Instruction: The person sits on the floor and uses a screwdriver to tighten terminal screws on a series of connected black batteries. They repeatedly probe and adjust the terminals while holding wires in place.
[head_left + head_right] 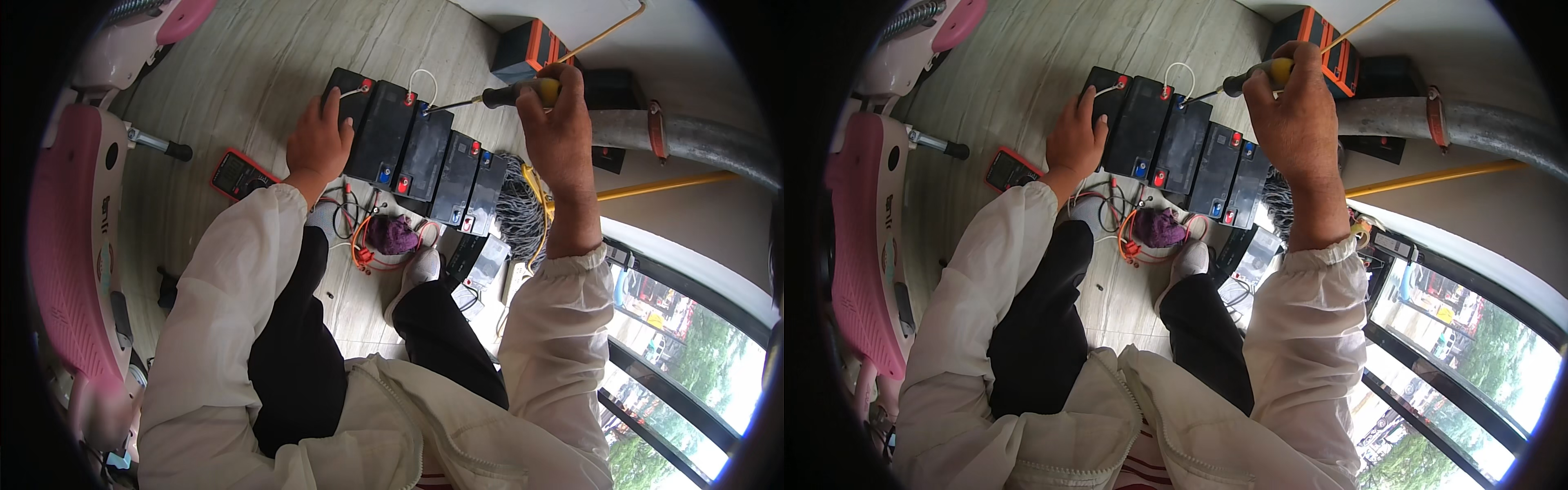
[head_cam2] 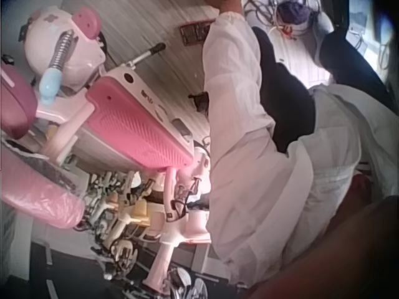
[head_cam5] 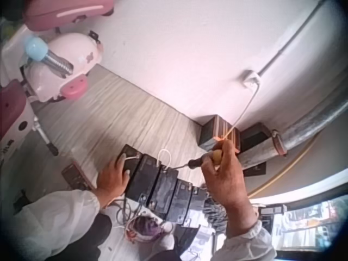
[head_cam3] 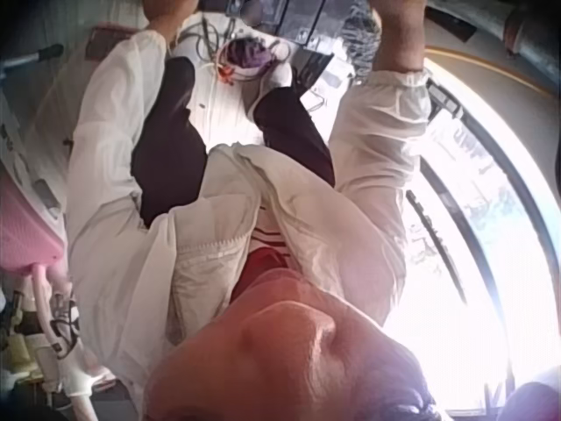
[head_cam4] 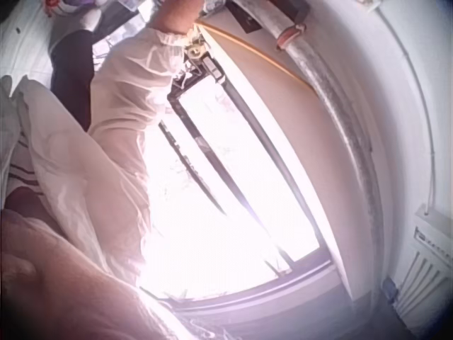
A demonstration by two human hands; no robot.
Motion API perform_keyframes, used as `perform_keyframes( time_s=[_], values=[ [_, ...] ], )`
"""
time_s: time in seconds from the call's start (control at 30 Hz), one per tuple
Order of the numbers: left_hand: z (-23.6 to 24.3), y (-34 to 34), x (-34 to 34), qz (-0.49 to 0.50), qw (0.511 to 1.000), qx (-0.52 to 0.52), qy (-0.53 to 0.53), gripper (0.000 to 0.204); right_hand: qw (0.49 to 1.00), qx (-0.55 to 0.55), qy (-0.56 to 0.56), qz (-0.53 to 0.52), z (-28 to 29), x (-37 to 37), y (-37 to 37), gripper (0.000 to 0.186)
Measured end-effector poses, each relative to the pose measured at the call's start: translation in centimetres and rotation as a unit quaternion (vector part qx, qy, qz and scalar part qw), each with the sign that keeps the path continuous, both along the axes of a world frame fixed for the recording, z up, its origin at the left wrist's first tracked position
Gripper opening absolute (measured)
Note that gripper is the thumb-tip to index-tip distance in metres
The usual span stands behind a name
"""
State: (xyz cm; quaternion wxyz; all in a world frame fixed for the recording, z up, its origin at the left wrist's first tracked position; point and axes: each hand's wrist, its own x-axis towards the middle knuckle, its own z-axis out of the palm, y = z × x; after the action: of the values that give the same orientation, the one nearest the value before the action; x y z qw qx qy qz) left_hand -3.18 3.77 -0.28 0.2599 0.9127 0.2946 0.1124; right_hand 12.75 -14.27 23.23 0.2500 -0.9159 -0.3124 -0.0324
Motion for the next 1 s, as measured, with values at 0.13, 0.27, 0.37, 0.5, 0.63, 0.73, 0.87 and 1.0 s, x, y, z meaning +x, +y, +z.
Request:
perform_keyframes(
  time_s=[0.13,0.27,0.37,0.5,0.63,0.73,0.87,1.0],
  values=[
    [0.0,0.1,-0.1,0.002,1.000,0.009,-0.001,0.058,0.998,-0.049,0.009,-0.034,0.6,-0.5,0.4,0.033],
    [0.1,0.0,-0.1,0.001,1.000,0.003,0.002,0.058,0.996,-0.078,0.021,-0.029,0.8,0.0,0.0,0.035],
    [0.2,0.0,0.0,-0.001,1.000,-0.002,0.005,0.058,0.998,0.005,-0.021,0.053,-0.3,0.8,-0.8,0.039],
    [0.0,0.0,-0.1,0.005,1.000,0.001,0.009,0.058,1.000,-0.002,0.028,0.010,0.4,-0.1,-0.3,0.038],
    [0.3,0.1,0.0,0.001,1.000,-0.009,0.021,0.058,0.996,-0.061,0.052,-0.023,1.0,0.0,-0.1,0.033],
    [-0.2,0.0,0.0,0.002,1.000,0.009,0.012,0.058,0.999,-0.011,0.022,0.041,0.4,0.4,-0.5,0.034],
    [0.0,0.0,-0.1,0.002,1.000,-0.009,0.002,0.057,0.998,0.005,0.013,0.067,0.5,-0.1,-0.5,0.034],
    [0.1,0.0,0.0,0.000,1.000,-0.011,0.006,0.057,0.996,-0.044,0.073,0.000,1.4,-0.5,-0.1,0.030]
  ],
)
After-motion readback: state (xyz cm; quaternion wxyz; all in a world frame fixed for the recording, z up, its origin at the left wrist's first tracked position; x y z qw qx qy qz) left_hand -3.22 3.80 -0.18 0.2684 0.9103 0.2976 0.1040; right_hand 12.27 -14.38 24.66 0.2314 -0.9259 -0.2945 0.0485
